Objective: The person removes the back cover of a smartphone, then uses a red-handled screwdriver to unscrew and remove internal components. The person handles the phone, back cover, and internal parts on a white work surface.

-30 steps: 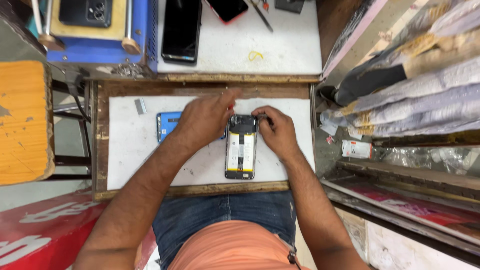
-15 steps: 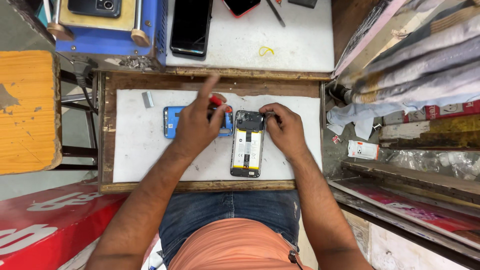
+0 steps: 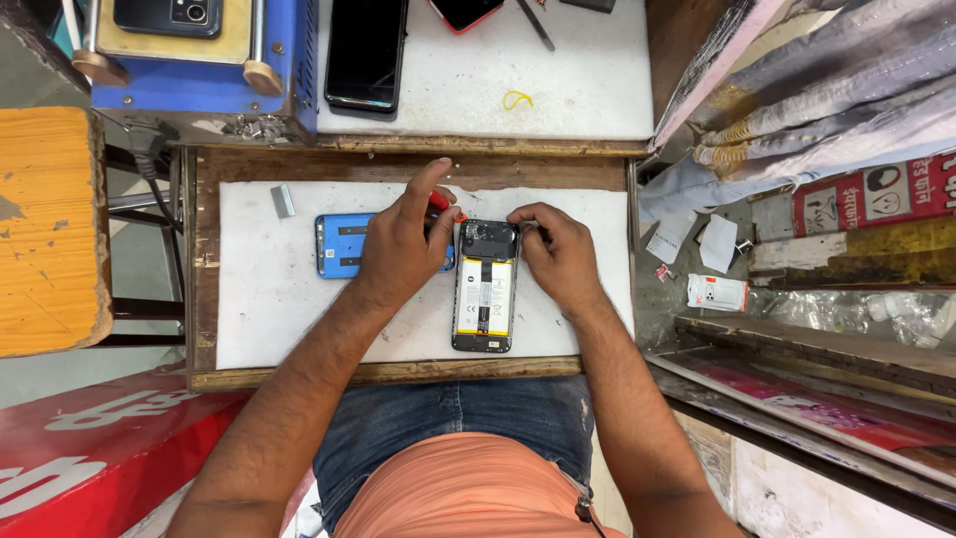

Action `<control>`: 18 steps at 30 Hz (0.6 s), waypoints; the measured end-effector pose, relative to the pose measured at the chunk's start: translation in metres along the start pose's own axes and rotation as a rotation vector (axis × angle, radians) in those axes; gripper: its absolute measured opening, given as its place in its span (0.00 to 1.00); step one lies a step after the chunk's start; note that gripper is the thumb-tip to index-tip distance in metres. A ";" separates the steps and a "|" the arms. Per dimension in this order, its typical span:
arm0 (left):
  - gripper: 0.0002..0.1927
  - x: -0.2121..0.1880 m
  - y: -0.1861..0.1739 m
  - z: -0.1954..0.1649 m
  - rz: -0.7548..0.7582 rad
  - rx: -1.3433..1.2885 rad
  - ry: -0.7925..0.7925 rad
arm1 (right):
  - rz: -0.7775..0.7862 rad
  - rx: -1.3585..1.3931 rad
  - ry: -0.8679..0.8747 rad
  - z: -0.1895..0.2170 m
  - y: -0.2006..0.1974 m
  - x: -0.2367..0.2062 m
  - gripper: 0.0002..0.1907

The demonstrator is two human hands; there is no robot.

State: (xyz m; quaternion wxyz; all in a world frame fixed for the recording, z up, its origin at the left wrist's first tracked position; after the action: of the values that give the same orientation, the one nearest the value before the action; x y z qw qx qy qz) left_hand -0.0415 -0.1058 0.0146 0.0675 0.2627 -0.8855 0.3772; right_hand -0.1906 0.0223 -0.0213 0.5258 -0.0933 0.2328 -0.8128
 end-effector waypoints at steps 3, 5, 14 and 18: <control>0.34 0.000 0.000 -0.001 -0.005 0.020 0.008 | 0.003 0.025 0.002 -0.001 0.001 -0.001 0.11; 0.33 -0.001 -0.001 -0.002 -0.016 0.028 0.016 | 0.008 -0.012 0.011 -0.001 0.000 0.000 0.11; 0.29 0.005 0.003 -0.012 0.088 0.056 0.041 | 0.023 -0.010 0.031 -0.002 0.001 0.001 0.12; 0.24 0.013 0.000 -0.037 0.117 0.218 0.136 | 0.043 -0.021 0.060 -0.005 0.003 0.001 0.11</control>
State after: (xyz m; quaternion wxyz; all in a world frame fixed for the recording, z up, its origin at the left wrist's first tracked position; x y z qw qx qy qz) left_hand -0.0553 -0.0851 0.0449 0.0764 0.1902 -0.8465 0.4913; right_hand -0.1905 0.0219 -0.0275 0.5349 -0.0696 0.2591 -0.8012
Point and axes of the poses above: each hand's wrist, its own x-axis towards the middle knuckle, its own y-axis out of the palm, z = x × y, the point moved 10 cm from there along x, towards the middle knuckle, and after that the axes turned 11 degrees about z, right-handed, at the moved point
